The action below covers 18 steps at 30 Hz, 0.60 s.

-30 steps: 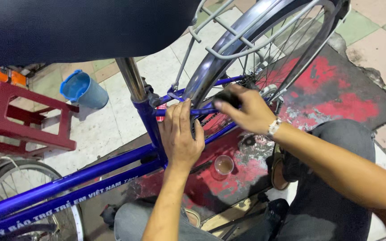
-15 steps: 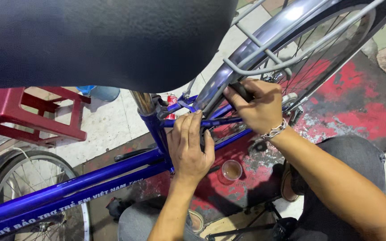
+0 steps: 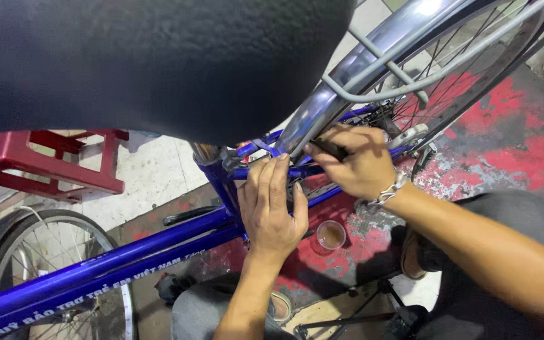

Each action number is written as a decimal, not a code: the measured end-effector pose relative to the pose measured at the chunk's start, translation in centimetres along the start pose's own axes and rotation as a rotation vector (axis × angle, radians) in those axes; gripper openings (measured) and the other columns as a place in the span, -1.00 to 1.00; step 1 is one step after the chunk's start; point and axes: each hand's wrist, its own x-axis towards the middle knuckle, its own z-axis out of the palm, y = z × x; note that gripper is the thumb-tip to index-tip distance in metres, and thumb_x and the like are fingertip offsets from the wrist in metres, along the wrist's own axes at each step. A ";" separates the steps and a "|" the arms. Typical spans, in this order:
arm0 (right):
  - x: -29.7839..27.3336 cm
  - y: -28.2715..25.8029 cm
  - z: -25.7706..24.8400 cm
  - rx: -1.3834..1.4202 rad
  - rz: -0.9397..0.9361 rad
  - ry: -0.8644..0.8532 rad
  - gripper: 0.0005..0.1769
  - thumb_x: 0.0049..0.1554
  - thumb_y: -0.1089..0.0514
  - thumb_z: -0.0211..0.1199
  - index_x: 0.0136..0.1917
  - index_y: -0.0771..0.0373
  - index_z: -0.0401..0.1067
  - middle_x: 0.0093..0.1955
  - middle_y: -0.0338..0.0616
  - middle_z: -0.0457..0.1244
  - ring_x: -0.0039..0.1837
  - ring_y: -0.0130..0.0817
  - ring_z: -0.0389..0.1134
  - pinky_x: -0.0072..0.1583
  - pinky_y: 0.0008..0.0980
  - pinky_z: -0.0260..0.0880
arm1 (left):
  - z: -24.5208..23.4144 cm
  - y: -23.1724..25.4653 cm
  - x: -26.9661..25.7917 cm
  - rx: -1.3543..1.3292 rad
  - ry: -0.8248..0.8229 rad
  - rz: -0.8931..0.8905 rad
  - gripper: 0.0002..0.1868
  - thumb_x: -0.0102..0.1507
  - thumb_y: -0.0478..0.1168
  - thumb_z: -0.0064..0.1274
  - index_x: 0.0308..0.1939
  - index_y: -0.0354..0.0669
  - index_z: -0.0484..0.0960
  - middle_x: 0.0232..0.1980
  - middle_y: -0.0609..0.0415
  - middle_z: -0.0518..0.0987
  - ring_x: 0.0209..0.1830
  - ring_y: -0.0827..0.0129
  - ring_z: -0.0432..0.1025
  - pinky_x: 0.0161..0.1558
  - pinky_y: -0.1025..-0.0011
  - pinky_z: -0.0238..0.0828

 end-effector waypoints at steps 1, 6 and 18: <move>0.2 0.1 -0.1 -0.056 -0.036 0.044 -0.77 0.04 0.12 0.51 -0.19 0.30 0.53 -0.21 -0.03 0.37 -0.21 -0.18 0.39 -0.10 -0.24 0.38 | -0.1 -0.1 0.0 -0.001 -0.010 0.002 -0.39 0.19 -0.32 0.20 0.33 -0.29 0.45 0.25 -0.06 0.50 0.32 0.03 0.39 0.22 0.11 0.30; 0.3 0.7 0.2 0.005 0.037 0.044 -0.79 0.12 0.20 0.44 -0.22 0.36 0.48 -0.28 -0.10 0.34 -0.25 -0.24 0.38 -0.13 -0.23 0.32 | -0.2 0.0 0.1 -0.003 -0.003 0.008 -0.40 0.19 -0.33 0.21 0.32 -0.28 0.45 0.25 -0.03 0.51 0.30 0.07 0.40 0.29 0.06 0.29; 1.0 -0.2 -0.3 0.107 0.052 0.030 -0.81 0.14 0.21 0.47 -0.20 0.35 0.53 -0.23 -0.07 0.38 -0.27 -0.33 0.39 -0.18 -0.37 0.37 | 0.4 -0.1 -0.2 -0.008 -0.006 -0.017 -0.40 0.19 -0.33 0.22 0.32 -0.29 0.46 0.27 -0.06 0.50 0.32 0.02 0.39 0.24 0.11 0.30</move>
